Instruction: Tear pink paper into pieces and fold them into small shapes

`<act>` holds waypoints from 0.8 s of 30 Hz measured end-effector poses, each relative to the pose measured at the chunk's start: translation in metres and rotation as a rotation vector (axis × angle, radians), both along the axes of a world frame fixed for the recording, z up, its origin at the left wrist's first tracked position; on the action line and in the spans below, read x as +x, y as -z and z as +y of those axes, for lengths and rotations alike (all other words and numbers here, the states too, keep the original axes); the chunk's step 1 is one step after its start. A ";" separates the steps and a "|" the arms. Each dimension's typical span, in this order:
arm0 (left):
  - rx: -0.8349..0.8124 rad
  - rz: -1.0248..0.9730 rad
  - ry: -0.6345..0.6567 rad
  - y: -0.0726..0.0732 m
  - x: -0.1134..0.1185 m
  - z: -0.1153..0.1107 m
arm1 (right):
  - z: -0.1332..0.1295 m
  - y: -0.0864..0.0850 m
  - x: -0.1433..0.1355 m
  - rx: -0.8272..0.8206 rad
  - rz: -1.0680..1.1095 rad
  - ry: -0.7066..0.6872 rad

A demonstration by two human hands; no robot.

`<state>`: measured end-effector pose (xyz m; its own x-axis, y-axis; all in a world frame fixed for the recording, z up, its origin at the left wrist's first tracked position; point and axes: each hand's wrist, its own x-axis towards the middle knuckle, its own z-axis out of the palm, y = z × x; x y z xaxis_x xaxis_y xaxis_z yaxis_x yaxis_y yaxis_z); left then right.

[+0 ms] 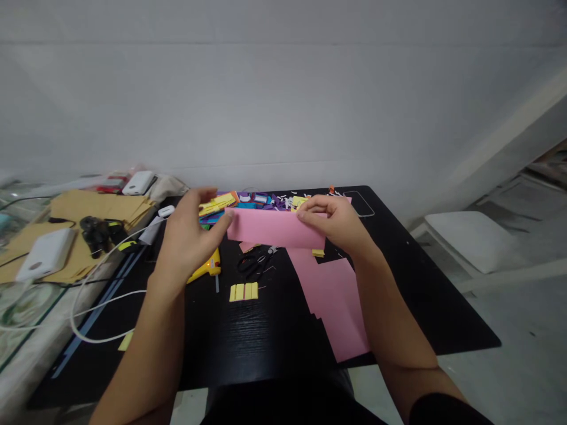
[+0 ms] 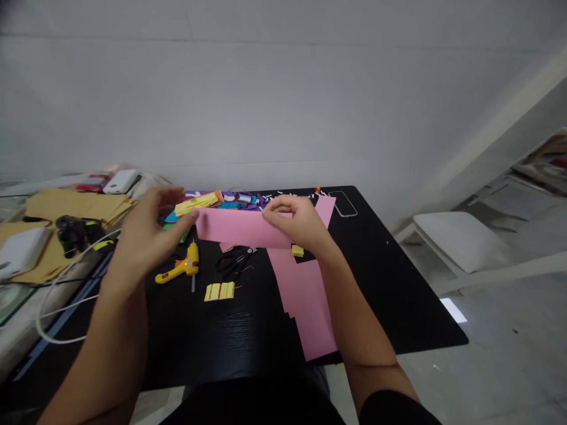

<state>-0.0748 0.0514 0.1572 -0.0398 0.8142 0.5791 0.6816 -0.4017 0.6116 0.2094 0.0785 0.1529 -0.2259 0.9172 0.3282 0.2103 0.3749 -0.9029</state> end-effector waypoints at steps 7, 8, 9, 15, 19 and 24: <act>-0.138 0.290 0.434 -0.002 0.035 -0.017 | -0.016 0.001 -0.017 0.026 -0.203 -0.295; -0.215 0.287 0.484 0.000 0.039 -0.018 | -0.017 0.001 -0.018 0.027 -0.203 -0.300; -0.261 0.276 0.509 0.001 0.041 -0.018 | -0.018 0.001 -0.019 0.032 -0.204 -0.292; -0.184 0.178 0.482 -0.002 0.035 -0.015 | -0.013 -0.003 -0.008 0.001 -0.131 -0.156; -0.180 0.069 0.442 -0.005 0.029 -0.015 | -0.011 -0.006 -0.005 0.021 0.114 -0.026; -0.170 -0.263 0.320 -0.002 0.032 -0.011 | -0.012 -0.003 -0.014 -0.081 0.312 -0.002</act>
